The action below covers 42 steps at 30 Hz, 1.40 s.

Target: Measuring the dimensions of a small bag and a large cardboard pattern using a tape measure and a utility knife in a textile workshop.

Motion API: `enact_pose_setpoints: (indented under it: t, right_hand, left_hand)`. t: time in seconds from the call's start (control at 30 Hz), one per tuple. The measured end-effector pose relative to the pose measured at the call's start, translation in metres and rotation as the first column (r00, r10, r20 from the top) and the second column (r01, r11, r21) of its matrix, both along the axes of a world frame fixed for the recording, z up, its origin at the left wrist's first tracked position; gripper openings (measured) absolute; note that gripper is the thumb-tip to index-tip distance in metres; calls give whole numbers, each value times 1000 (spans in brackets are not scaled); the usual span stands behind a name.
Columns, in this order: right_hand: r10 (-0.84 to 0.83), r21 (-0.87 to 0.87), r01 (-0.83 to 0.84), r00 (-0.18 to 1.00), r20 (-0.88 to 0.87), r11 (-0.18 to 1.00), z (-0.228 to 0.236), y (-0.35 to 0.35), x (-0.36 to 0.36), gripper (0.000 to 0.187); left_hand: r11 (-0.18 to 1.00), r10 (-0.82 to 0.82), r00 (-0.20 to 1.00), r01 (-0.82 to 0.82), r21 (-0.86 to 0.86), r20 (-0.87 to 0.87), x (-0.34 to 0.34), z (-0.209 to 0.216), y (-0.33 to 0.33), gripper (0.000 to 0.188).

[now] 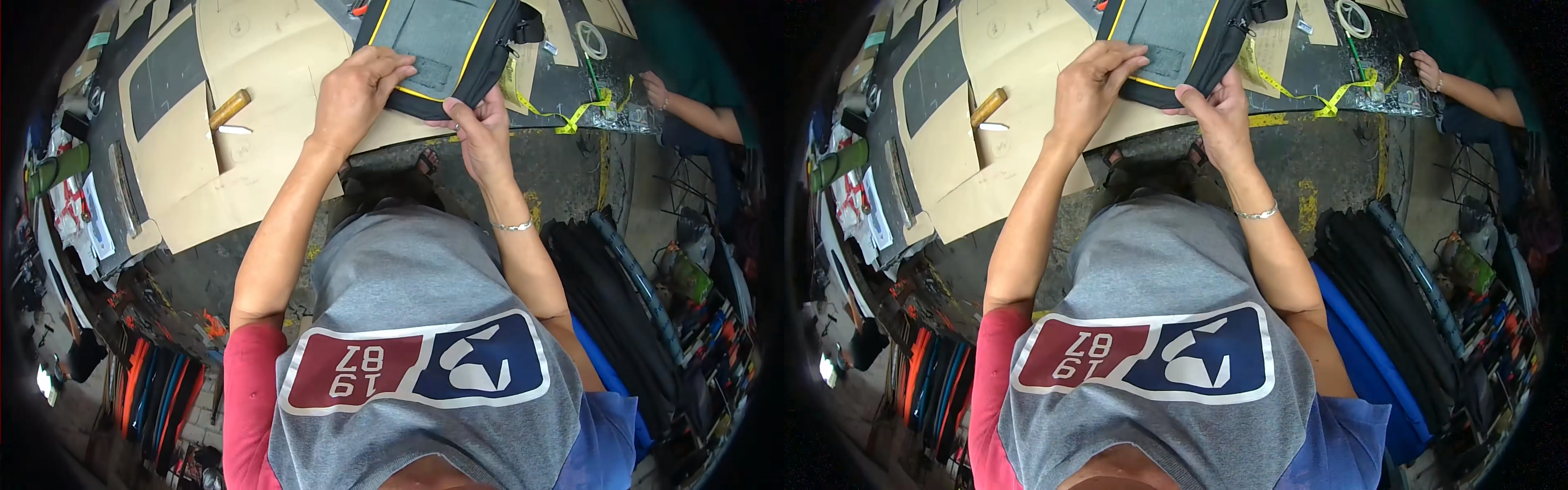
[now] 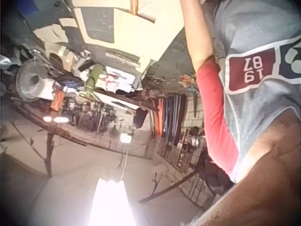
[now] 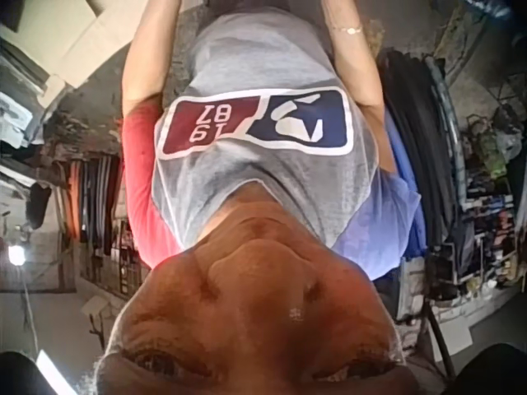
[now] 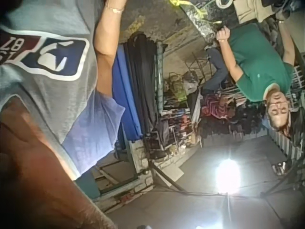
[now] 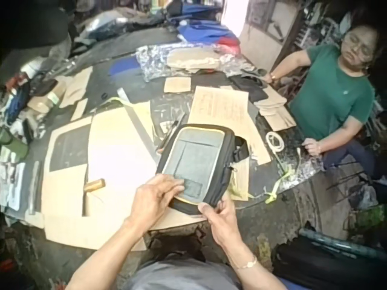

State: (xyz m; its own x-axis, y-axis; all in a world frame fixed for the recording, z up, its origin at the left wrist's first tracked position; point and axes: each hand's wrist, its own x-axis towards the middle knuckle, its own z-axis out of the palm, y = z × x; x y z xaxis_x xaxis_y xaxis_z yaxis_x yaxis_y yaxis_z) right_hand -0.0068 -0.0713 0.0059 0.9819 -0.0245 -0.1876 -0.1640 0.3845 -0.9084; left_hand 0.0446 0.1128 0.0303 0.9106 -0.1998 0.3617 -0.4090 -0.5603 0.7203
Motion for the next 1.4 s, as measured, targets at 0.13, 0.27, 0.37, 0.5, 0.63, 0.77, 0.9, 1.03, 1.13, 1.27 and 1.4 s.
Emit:
enact_pose_setpoints:
  t: [0.13, 0.27, 0.37, 0.5, 0.63, 0.77, 0.9, 1.03, 1.13, 1.27, 1.4]
  right_hand:
    - [1, -18, -1, 1000, -1, 1000, -1, 1, 1, 38]
    - [10, 1, -10, 1000, 7, 1000, -1, 0, 2, 39]
    - [11, 20, -11, 1000, 13, 1000, -1, -1, 1, 40]
    - [49, 73, -51, 998, 28, 996, 1, 0, 0, 44]
    - [21, 16, -21, 1000, 15, 1000, 2, 0, 1, 44]
    - [52, -86, -47, 997, 53, 995, 5, -2, 3, 44]
    - [68, -52, -64, 995, 78, 997, 5, -3, 5, 47]
    - [25, -66, -21, 998, 51, 998, 4, 0, 5, 47]
    - [19, -45, -17, 999, 45, 999, 5, 0, 5, 46]
    - [22, -71, -20, 999, 29, 997, 9, 2, 6, 47]
    - [45, -53, -43, 998, 49, 998, 13, 3, 7, 46]
  left_hand:
    - [995, -14, 1000, 13, 103, 16, 10, -13, -4, 13]
    - [987, -86, 992, 72, 144, 90, 12, -17, -9, 12]
    - [988, -65, 998, 67, 136, -18, 8, -16, -12, 12]
    - [959, -243, 967, 228, 170, 73, 2, -9, -7, 14]
    - [933, -298, 944, 257, 251, 144, 6, -3, -7, 13]
    - [866, -340, 940, 307, 394, 15, 17, 1, -8, 14]
    - [948, -268, 962, 274, 160, -58, 13, 2, 4, 13]
    - [946, -259, 966, 259, 194, -25, 11, -1, 10, 14]
    - [902, -322, 947, 310, 299, -9, 14, 0, 9, 15]
    - [860, -404, 915, 373, 348, 17, 20, 8, 8, 14]
    - [763, -499, 866, 436, 478, 6, 31, 14, 1, 10]
